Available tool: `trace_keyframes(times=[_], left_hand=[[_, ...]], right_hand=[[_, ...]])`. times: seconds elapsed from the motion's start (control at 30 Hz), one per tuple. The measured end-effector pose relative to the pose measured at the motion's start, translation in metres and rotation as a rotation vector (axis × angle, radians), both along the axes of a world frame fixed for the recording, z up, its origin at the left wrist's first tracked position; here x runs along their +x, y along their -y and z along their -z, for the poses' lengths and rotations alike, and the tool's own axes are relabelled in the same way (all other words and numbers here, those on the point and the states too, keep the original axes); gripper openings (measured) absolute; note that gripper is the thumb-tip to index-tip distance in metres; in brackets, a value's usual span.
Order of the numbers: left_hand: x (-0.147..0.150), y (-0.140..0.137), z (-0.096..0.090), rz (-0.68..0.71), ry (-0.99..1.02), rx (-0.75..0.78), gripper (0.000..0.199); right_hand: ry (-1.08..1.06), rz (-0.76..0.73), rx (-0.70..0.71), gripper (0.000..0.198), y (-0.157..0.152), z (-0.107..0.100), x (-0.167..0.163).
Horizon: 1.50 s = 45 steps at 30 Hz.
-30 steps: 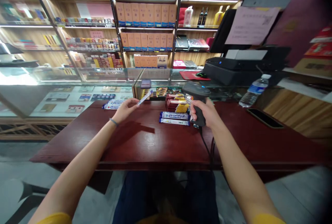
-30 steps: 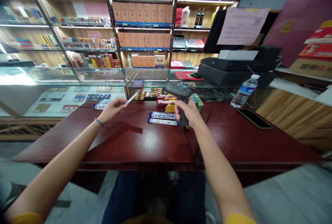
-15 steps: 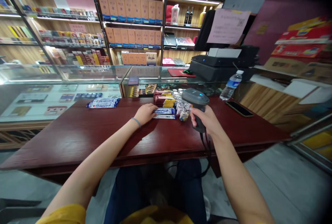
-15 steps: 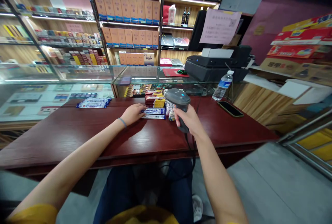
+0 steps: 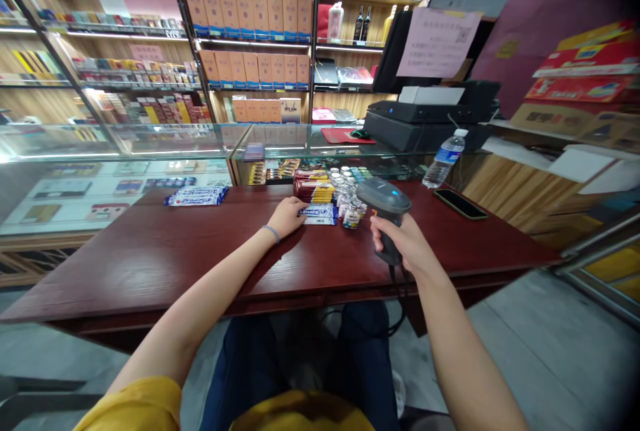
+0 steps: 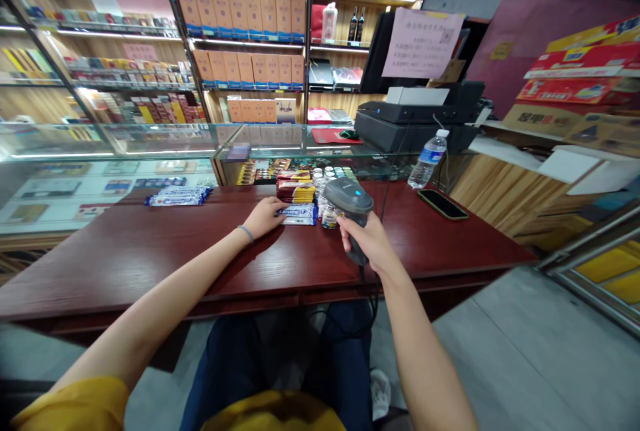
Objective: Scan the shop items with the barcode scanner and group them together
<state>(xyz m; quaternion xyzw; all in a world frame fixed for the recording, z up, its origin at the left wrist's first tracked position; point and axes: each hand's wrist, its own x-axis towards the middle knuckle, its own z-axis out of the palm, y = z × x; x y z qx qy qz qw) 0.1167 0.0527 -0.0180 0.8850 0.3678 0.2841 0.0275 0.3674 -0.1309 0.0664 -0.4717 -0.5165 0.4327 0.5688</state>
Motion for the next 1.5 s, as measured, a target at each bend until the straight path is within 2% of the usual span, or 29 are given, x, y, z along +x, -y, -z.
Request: trace_keyframes(times=[0.2,0.37,0.47,0.57,0.8,0.97,1.1,1.27,1.5], left_hand=[[0.002,0.004,-0.001,0.029,0.041,0.012,0.036],[-0.019,0.002,-0.02,-0.016,0.122,0.04,0.03],[-0.054,-0.004,-0.033,-0.076,0.138,0.052,0.028],[-0.102,-0.011,-0.039,-0.196,0.117,0.074,0.028],[-0.22,-0.023,-0.025,-0.476,0.078,0.055,0.031],[-0.271,-0.033,-0.015,-0.6,0.035,0.018,0.033],[-0.288,-0.039,-0.003,-0.634,-0.022,0.017,0.037],[-0.29,-0.042,0.01,-0.631,-0.092,0.007,0.041],[-0.29,-0.039,0.008,-0.659,-0.156,-0.011,0.039]], right_hand=[[-0.004,-0.02,0.012,0.027,-0.005,-0.003,-0.006],[-0.022,0.019,0.007,0.027,-0.007,-0.004,-0.014],[0.006,0.028,0.015,0.026,-0.008,-0.005,-0.022],[0.025,0.01,0.012,0.029,-0.013,-0.006,-0.03],[0.057,-0.069,0.013,0.03,-0.034,-0.004,-0.052],[0.064,-0.116,0.024,0.028,-0.044,-0.006,-0.072],[0.085,-0.155,0.027,0.032,-0.05,-0.008,-0.087],[0.088,-0.163,0.025,0.032,-0.053,-0.006,-0.096],[0.072,-0.197,0.007,0.034,-0.056,0.001,-0.099]])
